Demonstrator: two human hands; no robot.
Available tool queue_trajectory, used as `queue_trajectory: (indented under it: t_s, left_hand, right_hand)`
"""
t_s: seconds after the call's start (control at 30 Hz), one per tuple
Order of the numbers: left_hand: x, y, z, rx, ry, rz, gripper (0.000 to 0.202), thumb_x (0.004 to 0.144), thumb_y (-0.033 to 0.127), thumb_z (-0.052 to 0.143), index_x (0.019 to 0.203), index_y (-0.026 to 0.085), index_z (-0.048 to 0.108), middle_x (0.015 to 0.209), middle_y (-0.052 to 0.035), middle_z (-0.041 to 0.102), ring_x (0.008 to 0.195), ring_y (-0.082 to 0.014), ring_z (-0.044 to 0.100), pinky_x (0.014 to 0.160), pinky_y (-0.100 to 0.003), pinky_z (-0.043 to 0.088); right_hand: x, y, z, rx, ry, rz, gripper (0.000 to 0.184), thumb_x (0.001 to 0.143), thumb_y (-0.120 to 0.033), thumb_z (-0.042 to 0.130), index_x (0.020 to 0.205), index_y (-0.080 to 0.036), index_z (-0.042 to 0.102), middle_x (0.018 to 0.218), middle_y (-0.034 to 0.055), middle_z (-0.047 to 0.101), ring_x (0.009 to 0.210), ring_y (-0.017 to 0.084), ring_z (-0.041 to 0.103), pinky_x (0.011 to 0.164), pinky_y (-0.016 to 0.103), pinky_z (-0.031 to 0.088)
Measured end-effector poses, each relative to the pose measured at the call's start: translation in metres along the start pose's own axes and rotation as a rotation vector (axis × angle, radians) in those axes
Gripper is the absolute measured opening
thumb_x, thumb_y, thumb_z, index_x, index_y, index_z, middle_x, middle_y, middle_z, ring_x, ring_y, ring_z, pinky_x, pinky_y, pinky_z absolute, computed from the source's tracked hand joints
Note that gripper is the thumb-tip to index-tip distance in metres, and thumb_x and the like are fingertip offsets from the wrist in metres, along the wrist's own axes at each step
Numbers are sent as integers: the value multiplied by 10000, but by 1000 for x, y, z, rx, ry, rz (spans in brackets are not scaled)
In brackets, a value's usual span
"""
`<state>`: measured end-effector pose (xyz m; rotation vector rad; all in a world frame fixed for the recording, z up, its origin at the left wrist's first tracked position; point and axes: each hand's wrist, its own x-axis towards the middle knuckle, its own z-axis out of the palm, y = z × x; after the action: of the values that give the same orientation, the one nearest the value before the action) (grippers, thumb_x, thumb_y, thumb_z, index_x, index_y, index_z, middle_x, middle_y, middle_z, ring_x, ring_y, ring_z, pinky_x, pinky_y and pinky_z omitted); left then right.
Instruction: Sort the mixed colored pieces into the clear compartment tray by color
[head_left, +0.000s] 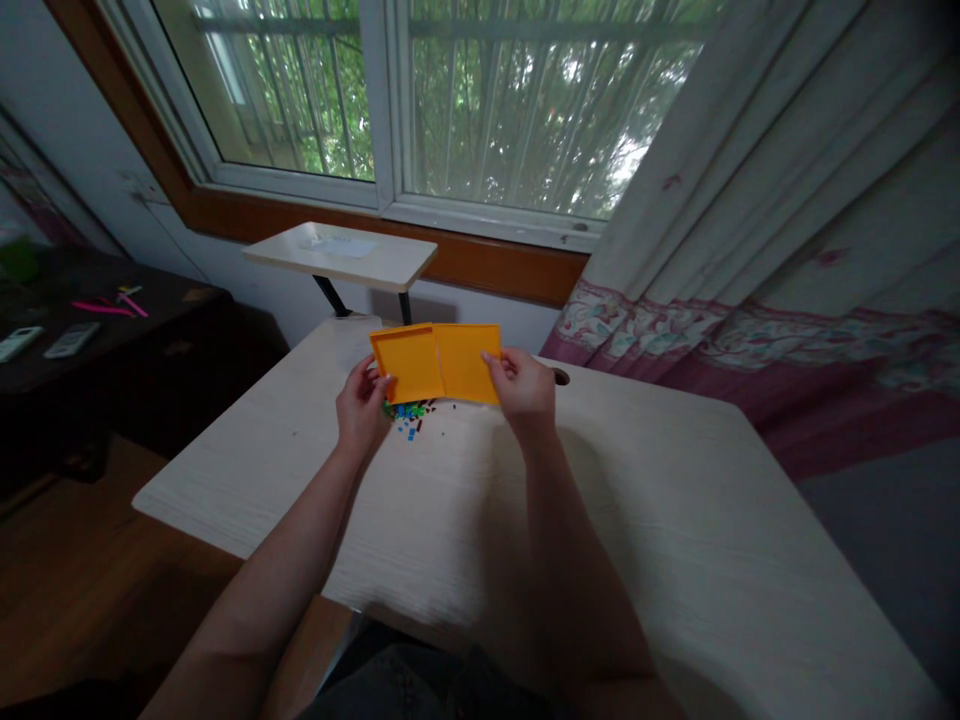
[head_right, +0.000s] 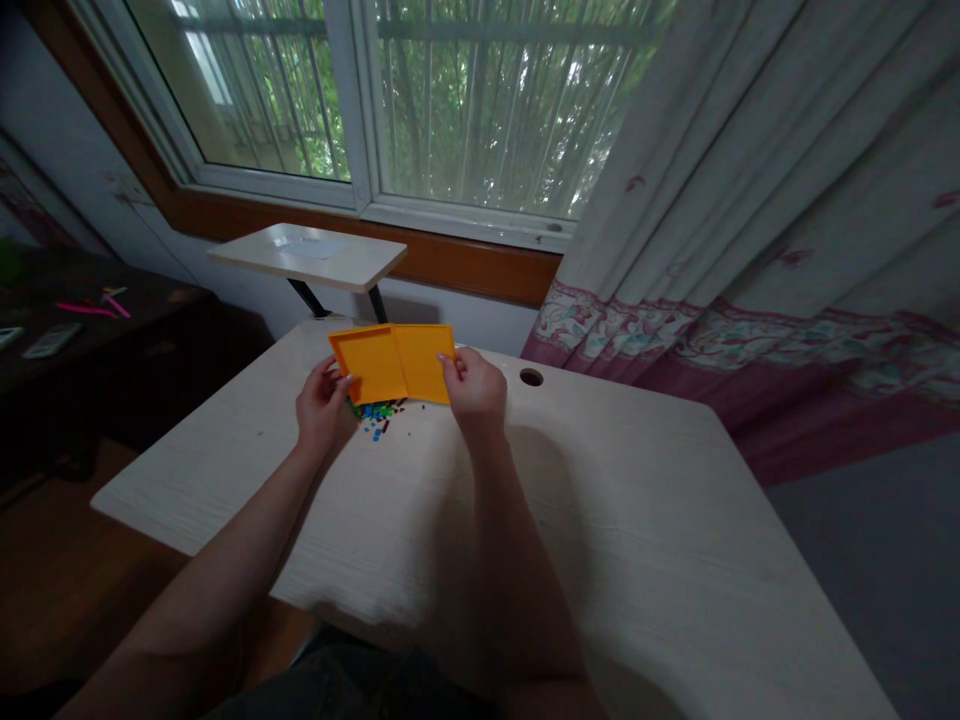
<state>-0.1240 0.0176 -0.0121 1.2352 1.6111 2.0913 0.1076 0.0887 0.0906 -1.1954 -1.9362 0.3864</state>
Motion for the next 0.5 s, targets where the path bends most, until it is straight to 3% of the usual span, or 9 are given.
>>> queue_trajectory:
  t_s: [0.07,0.13,0.3,0.4,0.5]
  left_hand:
    - [-3,2,2,4,-78,-26,516,854,441,654,1312,234,538,1086,-78,695,979,-192,676,905,-347,537]
    - [-3,5,1,23,-63,-14,481,908,467,573,1328,236,528,1118,-92,690,1001,-198,669,911,-353,526]
    - [5,8,-9,89,191,61,370,976,458,444,1235,228,574,1072,-74,666,961,-164,625,859,-291,491]
    - [10,3,-16,76,345,45,328,985,439,422,1153,218,598,954,-48,632,835,-135,588,765,-250,468]
    - [13,-2,-18,52,419,5,289,978,424,434,1089,222,607,874,-24,598,755,-122,554,705,-230,443]
  right_hand:
    - [3,4,-5,47,59,50,372,907,-477,484,816,-168,670,654,16,630,583,127,537,568,220,361]
    - [6,10,-12,87,130,113,404,893,-499,483,812,-151,672,631,12,613,561,122,510,548,219,352]
    - [19,43,-28,56,335,260,392,849,-488,523,740,-139,665,580,9,580,530,122,453,526,235,325]
    - [36,71,-22,46,332,324,402,839,-479,521,686,-132,656,589,29,597,563,134,472,540,241,341]
    - [54,92,-9,20,260,381,429,837,-479,512,635,-126,648,532,25,570,554,146,490,531,247,362]
